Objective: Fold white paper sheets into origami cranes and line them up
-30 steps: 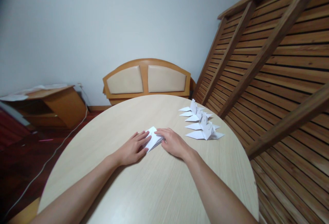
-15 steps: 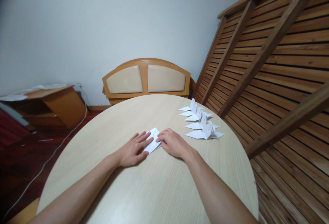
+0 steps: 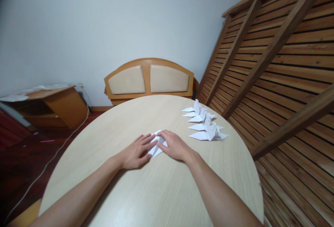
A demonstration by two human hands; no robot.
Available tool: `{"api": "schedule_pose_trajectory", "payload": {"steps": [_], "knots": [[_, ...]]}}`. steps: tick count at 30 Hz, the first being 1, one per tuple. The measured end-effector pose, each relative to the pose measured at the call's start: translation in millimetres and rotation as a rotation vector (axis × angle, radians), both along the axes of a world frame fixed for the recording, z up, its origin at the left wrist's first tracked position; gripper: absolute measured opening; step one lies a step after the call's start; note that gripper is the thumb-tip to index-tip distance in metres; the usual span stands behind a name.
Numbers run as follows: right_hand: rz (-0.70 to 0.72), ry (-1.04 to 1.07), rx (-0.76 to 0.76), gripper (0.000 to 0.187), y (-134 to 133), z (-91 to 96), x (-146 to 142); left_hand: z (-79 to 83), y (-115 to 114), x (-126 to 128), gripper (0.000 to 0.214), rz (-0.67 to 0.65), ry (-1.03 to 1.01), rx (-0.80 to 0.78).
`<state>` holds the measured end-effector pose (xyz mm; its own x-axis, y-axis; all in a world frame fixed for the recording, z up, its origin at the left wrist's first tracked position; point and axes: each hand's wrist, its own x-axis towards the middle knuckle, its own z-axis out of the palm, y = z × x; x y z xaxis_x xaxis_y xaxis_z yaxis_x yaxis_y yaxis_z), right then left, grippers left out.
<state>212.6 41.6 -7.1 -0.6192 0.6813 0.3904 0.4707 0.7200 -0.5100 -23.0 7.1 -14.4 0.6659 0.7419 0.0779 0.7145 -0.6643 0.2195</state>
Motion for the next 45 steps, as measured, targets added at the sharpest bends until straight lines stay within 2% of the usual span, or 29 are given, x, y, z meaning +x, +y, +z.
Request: {"api": "schedule_pose_trajectory", "payload": {"steps": [3, 8, 14, 23, 26, 35, 39, 45], "knots": [[-0.015, 0.023, 0.005, 0.038, 2.2, -5.1, -1.3, 0.6, -0.8, 0.7, 0.063, -0.009, -0.011, 0.010], [-0.091, -0.023, 0.014, 0.043, 6.7, -15.3, -3.2, -1.3, -0.2, 0.7, 0.070, -0.023, -0.062, 0.002], [-0.181, -0.033, 0.014, 0.033, 9.9, -21.8, -5.8, -1.9, 0.5, 1.5, 0.067, -0.053, -0.056, -0.008], [-0.202, -0.052, 0.004, 0.026, 11.7, -20.5, -4.5, 6.1, -1.4, 4.6, 0.052, -0.067, -0.020, -0.028], [-0.171, -0.094, 0.008, 0.037, 9.6, -19.3, -1.9, 5.8, -1.0, 5.6, 0.052, -0.054, -0.037, -0.025], [-0.129, -0.260, -0.065, 0.089, 2.3, -19.5, -2.3, 0.5, 0.4, 4.3, 0.050, -0.040, -0.051, -0.002], [-0.130, -0.276, -0.089, 0.098, 1.0, -18.1, -5.1, -1.3, 1.2, 4.0, 0.051, -0.040, -0.047, 0.014], [-0.121, -0.276, -0.116, 0.101, -0.8, -17.6, -6.5, -0.4, 1.3, 4.5, 0.050, -0.042, -0.033, 0.016]]}}
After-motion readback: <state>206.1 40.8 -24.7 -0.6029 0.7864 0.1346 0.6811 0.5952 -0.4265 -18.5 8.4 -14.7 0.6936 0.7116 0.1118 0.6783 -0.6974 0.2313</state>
